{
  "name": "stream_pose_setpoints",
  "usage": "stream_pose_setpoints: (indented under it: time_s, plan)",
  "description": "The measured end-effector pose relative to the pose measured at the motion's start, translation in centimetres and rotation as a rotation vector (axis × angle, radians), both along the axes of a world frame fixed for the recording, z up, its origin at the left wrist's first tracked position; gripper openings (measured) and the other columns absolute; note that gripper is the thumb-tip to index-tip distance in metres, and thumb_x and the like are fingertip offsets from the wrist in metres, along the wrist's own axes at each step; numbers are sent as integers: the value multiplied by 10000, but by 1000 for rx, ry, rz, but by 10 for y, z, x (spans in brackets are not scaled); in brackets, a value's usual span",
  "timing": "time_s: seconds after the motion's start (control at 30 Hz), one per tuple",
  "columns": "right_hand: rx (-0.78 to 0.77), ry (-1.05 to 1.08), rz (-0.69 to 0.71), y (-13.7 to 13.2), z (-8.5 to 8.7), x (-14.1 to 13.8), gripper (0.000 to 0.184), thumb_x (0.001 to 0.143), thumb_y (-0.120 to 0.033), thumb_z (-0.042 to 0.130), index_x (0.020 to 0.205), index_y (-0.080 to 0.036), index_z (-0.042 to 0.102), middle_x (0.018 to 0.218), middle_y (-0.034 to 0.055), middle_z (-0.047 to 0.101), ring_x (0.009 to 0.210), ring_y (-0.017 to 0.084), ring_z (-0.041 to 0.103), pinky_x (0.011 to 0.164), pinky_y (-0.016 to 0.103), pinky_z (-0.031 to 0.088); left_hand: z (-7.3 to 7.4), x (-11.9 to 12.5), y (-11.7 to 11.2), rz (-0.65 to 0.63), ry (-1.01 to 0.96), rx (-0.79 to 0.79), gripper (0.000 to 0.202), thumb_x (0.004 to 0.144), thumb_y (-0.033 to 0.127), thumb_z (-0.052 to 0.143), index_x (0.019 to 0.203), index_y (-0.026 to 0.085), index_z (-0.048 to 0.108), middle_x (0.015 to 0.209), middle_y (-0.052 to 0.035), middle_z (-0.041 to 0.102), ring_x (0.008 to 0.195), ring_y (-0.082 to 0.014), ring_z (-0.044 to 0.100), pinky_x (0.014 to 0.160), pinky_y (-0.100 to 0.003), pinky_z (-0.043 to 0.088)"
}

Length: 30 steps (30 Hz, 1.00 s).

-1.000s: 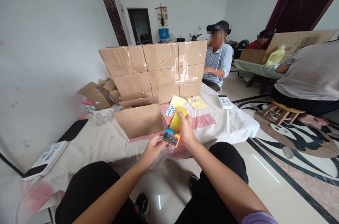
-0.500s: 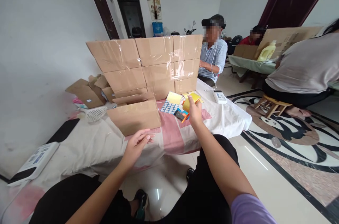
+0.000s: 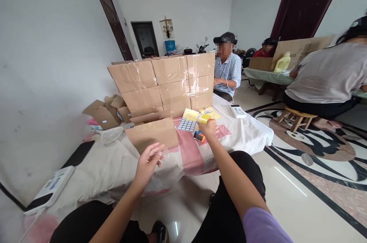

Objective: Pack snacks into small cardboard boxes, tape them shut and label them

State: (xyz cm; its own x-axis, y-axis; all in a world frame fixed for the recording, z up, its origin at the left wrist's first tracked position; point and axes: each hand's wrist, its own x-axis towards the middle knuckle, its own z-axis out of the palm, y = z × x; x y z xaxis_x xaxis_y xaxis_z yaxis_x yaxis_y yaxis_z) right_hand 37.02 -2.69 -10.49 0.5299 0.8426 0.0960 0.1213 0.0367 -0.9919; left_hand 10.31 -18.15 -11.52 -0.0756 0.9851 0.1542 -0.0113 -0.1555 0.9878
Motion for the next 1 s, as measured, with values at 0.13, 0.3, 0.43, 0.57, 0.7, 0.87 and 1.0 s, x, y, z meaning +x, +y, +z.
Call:
stream_pose_setpoints:
  time_s: [0.13,0.3,0.43,0.57,0.7,0.87,1.0]
  plan:
    - [211,-226,41,-35,24,-16,451,691,-343,769,1080,-169,621,1090,132,641,1113,315,553,921,402,432,6,-7,-3,10,65,76,509,867,472,669,1262,181,533,1337,-192,655,702,-154,679,528,-268,512]
    - [380,-339,878,-97,38,-74,189,842,-404,672,834,-226,736,700,1,605,664,174,525,660,284,402,7,-12,-11,-9,129,135,435,933,446,609,1298,221,536,1322,-153,675,733,-157,667,562,-272,504]
    - [414,-368,1005,-124,41,-106,237,882,-338,615,689,-231,701,668,-1,579,614,151,483,606,265,360,3,-15,-13,5,181,150,476,937,473,592,1345,237,526,1345,-155,664,742,-176,678,550,-275,496]
    - [462,-380,939,-127,49,-108,241,888,-299,597,672,-228,678,669,0,562,631,155,487,616,270,354,7,-26,-12,-25,366,161,571,931,486,590,1454,296,461,1455,-136,585,831,-206,721,642,-296,535]
    - [417,-231,839,-126,59,-97,270,888,-360,614,661,-221,656,630,-12,540,597,147,444,584,267,318,27,-47,-1,272,536,232,643,916,502,605,1497,285,435,1493,-141,543,888,-231,715,764,-352,559]
    - [358,-128,869,-120,68,-82,312,873,-427,632,644,-215,638,624,-13,552,606,151,463,620,279,347,63,-65,45,594,981,474,521,964,374,516,1463,224,496,1588,-127,426,1357,-350,477,1099,-512,407]
    - [313,-263,904,-112,71,-80,243,854,-387,648,691,-217,709,675,8,651,640,173,535,635,287,380,76,-68,83,503,1233,393,602,929,242,510,1523,252,410,1663,-102,274,1517,-369,238,1170,-700,159]
